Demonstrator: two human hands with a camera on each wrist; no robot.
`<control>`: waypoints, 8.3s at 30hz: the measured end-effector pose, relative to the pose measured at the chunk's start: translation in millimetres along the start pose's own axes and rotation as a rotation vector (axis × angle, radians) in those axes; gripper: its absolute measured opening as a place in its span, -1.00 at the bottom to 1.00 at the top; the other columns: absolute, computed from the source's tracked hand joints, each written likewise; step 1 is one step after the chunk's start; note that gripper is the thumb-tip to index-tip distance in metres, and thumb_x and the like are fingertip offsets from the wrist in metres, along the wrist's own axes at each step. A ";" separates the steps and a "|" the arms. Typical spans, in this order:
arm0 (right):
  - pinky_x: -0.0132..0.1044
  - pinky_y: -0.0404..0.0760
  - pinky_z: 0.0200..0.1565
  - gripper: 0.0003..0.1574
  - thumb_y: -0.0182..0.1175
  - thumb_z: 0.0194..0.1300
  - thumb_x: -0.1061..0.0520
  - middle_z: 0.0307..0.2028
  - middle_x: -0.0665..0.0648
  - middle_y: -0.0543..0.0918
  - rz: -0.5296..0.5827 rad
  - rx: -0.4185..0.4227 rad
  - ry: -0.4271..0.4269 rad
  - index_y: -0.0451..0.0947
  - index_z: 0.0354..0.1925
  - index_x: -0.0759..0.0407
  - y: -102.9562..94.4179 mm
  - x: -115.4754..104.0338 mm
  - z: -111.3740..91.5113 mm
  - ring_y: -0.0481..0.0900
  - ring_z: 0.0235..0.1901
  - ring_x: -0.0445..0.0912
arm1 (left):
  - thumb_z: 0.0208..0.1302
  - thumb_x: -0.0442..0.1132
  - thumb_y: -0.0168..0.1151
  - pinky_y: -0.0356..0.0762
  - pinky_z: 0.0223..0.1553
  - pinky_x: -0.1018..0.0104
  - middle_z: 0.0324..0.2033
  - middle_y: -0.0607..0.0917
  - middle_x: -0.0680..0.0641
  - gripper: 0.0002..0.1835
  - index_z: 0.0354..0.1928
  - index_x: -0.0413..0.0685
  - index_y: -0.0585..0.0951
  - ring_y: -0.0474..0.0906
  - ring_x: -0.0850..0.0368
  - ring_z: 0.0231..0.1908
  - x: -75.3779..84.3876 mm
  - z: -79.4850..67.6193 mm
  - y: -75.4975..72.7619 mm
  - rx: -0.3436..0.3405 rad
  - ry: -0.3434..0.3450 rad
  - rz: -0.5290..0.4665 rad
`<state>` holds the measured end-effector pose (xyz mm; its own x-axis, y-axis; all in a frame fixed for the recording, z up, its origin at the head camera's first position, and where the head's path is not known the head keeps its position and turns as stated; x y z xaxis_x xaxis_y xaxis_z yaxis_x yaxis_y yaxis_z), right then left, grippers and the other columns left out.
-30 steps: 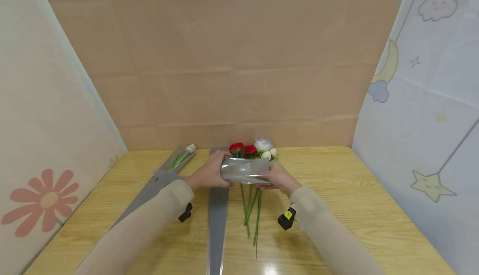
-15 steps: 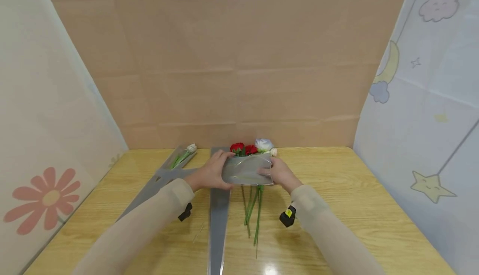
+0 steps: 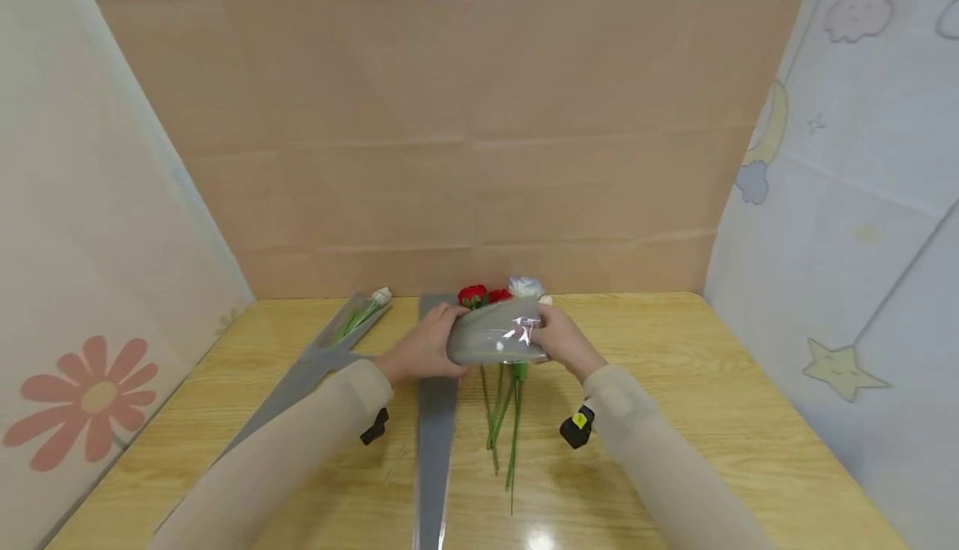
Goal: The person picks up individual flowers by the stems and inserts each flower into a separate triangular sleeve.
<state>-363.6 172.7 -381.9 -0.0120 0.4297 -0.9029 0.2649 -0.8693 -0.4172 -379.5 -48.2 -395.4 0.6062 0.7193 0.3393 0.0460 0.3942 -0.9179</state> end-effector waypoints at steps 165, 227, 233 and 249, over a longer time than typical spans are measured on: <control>-0.18 0.50 -0.27 -0.21 -0.22 0.47 -0.36 -0.35 0.11 0.48 -0.259 -0.055 0.032 0.44 0.03 0.33 -19.8 -44.4 -16.7 0.43 -0.39 -0.06 | 0.19 -0.18 0.39 0.52 0.07 0.16 -0.04 0.50 -0.04 -0.52 0.12 -0.09 0.48 0.50 0.07 -0.04 -9.5 -2.5 -2.2 0.172 -0.177 -0.399; -0.46 0.61 -0.22 -0.65 0.25 0.33 0.09 -0.33 -0.05 0.62 0.129 0.462 -0.548 0.55 -0.11 0.38 -30.1 -108.1 -10.3 0.60 -0.34 -0.20 | 0.35 -0.23 0.19 0.54 0.04 0.23 -0.19 0.64 -0.03 -0.89 -0.17 -0.10 0.54 0.60 0.11 -0.09 0.7 16.4 -22.4 0.354 -0.089 -0.750; -0.45 0.63 -0.28 -0.78 0.20 0.36 0.12 -0.32 -0.08 0.60 0.307 0.495 -0.439 0.49 -0.14 0.26 -36.1 -100.7 -6.6 0.63 -0.33 -0.27 | 0.34 -0.25 0.20 0.56 -0.01 0.19 -0.15 0.64 -0.06 -0.90 -0.18 -0.11 0.56 0.60 0.05 -0.12 5.0 15.9 -36.9 0.391 -0.057 -0.779; -0.41 0.64 -0.34 -0.66 0.19 0.37 0.08 -0.28 0.00 0.53 0.292 0.487 -0.390 0.45 -0.06 0.32 -29.9 -112.8 -14.6 0.60 -0.31 -0.18 | 0.38 -0.19 0.16 0.55 -0.07 0.21 -0.24 0.66 -0.07 -0.87 -0.18 -0.09 0.56 0.59 0.12 -0.21 -1.7 20.1 -32.6 0.393 -0.126 -0.724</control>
<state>-356.1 153.8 -266.1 -0.3765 0.1211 -0.9185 -0.1518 -0.9861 -0.0678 -398.0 -50.8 -361.9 0.4387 0.2603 0.8601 0.0957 0.9382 -0.3327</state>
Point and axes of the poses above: each hand's wrist, its own z-axis towards the middle knuckle, its own y-axis out of the palm, x = y × z, the point moved 4 cm from there along z, towards the middle knuckle
